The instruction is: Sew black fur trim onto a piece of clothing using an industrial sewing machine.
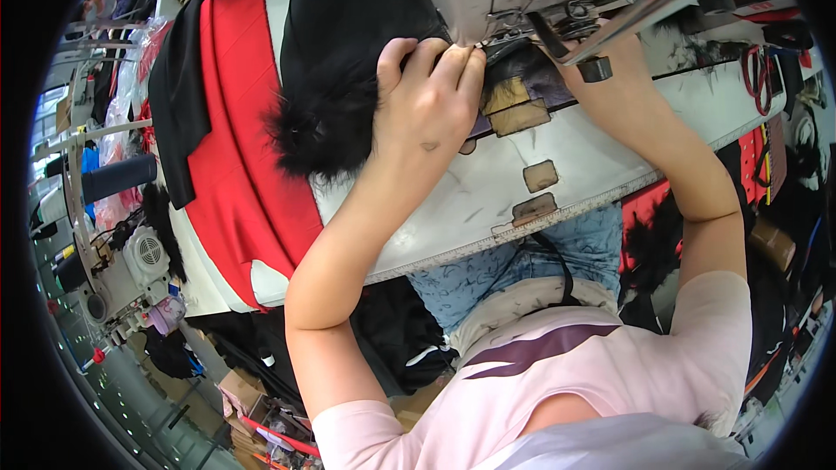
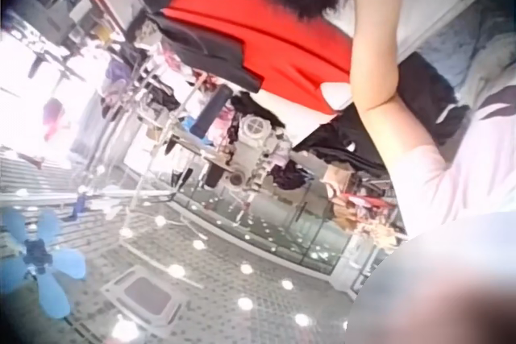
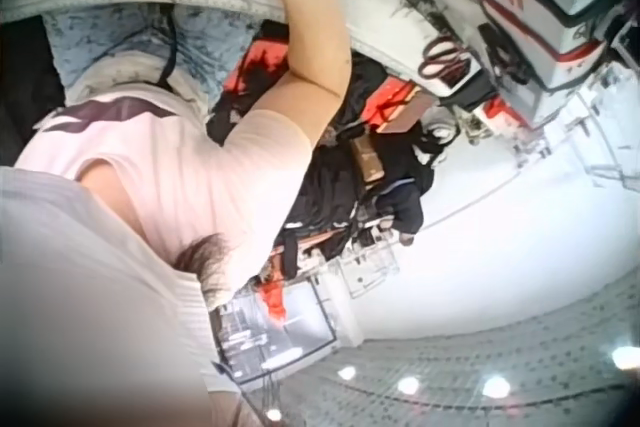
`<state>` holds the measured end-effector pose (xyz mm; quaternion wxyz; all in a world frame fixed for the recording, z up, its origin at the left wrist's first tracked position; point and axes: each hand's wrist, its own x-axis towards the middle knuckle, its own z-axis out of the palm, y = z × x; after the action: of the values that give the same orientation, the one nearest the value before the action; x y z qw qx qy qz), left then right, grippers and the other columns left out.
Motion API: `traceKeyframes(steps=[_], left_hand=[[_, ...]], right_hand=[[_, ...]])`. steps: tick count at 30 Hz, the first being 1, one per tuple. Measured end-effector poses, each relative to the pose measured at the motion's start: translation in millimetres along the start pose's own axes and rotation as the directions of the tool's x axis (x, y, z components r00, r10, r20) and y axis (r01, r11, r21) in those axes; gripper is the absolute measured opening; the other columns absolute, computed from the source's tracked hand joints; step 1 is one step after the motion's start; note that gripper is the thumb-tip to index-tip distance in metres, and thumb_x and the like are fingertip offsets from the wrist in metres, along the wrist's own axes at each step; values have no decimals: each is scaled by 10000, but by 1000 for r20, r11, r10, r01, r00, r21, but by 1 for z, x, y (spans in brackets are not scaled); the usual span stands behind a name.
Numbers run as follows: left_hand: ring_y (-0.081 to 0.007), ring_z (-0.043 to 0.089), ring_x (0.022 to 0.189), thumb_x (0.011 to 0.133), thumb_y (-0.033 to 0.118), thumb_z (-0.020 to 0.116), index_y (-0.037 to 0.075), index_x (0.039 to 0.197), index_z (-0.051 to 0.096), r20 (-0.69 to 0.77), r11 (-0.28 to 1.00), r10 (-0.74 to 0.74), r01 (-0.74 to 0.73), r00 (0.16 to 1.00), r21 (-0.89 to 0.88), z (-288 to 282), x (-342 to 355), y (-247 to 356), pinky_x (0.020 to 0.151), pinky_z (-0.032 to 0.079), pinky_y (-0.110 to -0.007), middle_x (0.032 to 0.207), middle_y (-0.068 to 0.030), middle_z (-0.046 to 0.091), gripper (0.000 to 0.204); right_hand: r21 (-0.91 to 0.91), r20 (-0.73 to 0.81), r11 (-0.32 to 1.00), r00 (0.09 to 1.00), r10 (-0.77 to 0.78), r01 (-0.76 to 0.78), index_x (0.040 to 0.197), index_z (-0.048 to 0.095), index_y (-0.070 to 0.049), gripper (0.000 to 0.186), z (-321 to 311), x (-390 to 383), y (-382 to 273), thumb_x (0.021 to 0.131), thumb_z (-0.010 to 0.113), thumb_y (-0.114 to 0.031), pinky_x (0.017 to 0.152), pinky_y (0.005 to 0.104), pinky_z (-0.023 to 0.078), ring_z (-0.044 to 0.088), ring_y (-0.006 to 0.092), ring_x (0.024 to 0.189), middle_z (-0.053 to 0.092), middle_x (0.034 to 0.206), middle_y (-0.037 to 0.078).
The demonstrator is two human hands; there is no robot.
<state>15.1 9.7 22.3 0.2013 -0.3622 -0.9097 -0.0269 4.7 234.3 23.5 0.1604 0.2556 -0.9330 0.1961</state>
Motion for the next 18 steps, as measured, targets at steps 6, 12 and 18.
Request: traceKeyframes(steps=[6, 12, 18], left_hand=[[-168, 603, 1004, 806, 101, 633, 68, 1062, 684, 7, 1000, -18, 18, 1000, 3, -3, -1, 1, 1033, 330, -402, 991, -22, 647, 263], [-145, 610, 1002, 824, 95, 611, 98, 1050, 680, -20, 998, -67, 67, 998, -18, 2, -1, -8, 1024, 332, -403, 953, 2, 644, 237], [-141, 583, 985, 811, 115, 612, 136, 1089, 648, -55, 995, -99, 100, 994, 5, 5, -3, -1, 919, 336, -397, 1019, 29, 582, 281]], right_hand=[[-74, 0, 993, 996, -89, 89, 1009, 691, -89, 217, -2, 0, 1, 797, 647, -91, 651, 421, 475, 611, 320, 752, 636, 859, 110], [97, 138, 995, 989, -43, 30, 933, 654, -2, 146, 5, 13, 13, 840, 592, -97, 685, 425, 502, 626, 385, 811, 644, 850, 180], [6, -56, 997, 995, -83, 83, 860, 639, -7, 115, 6, 7, 10, 780, 610, -85, 668, 427, 492, 607, 399, 783, 624, 824, 185]])
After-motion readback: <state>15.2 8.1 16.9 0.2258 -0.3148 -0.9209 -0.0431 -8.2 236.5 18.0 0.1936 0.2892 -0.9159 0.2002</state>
